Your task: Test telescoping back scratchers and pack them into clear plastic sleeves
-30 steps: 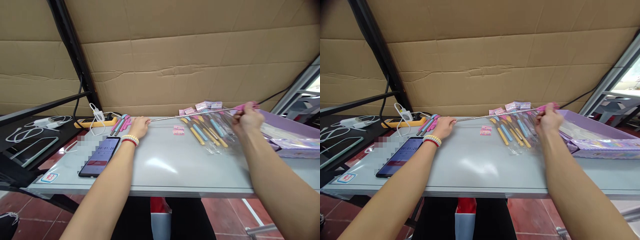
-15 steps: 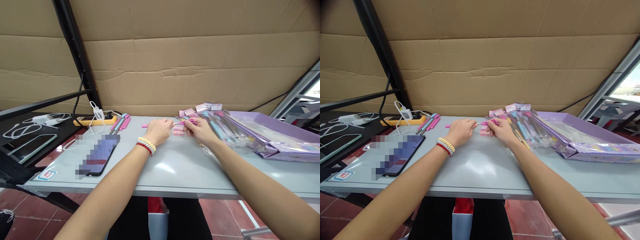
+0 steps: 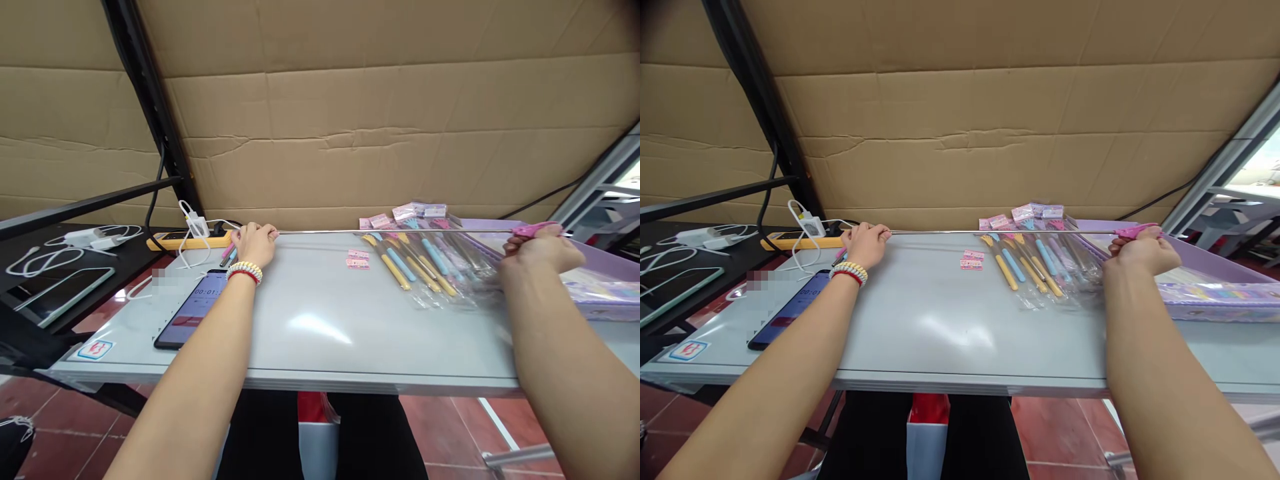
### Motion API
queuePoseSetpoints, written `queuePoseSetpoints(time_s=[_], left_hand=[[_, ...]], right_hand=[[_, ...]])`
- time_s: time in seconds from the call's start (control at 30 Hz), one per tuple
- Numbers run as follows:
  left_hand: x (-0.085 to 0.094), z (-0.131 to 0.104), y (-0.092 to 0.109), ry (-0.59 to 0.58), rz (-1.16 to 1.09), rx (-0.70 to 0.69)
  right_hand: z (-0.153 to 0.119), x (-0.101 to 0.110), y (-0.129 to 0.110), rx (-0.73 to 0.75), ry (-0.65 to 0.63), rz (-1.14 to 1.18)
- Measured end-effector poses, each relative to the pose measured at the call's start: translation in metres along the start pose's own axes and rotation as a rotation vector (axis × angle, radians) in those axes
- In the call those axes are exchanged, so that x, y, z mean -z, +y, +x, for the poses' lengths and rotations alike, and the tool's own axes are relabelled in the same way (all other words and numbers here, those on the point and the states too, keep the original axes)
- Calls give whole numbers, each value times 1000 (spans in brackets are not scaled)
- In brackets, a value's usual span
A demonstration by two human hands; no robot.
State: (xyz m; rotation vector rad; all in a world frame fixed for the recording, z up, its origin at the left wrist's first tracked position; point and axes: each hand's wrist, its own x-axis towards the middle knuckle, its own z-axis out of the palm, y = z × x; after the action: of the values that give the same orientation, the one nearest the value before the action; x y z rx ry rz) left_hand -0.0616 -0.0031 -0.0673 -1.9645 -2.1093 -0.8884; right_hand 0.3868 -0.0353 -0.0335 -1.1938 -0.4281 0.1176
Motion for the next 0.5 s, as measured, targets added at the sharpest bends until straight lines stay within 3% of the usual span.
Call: queuePoseSetpoints(time_s=[0.1,0.3,0.5], left_hand=[[-2,0,5,40,4,8],[-7,0,3,32,-23,63],[-8,-2,6,-8,3,98]], right_hand=[[-4,-2,-4,-162,107,129],[-17,1,-18,-152,-72,165],[-15,4,-12,-225,-67,324]])
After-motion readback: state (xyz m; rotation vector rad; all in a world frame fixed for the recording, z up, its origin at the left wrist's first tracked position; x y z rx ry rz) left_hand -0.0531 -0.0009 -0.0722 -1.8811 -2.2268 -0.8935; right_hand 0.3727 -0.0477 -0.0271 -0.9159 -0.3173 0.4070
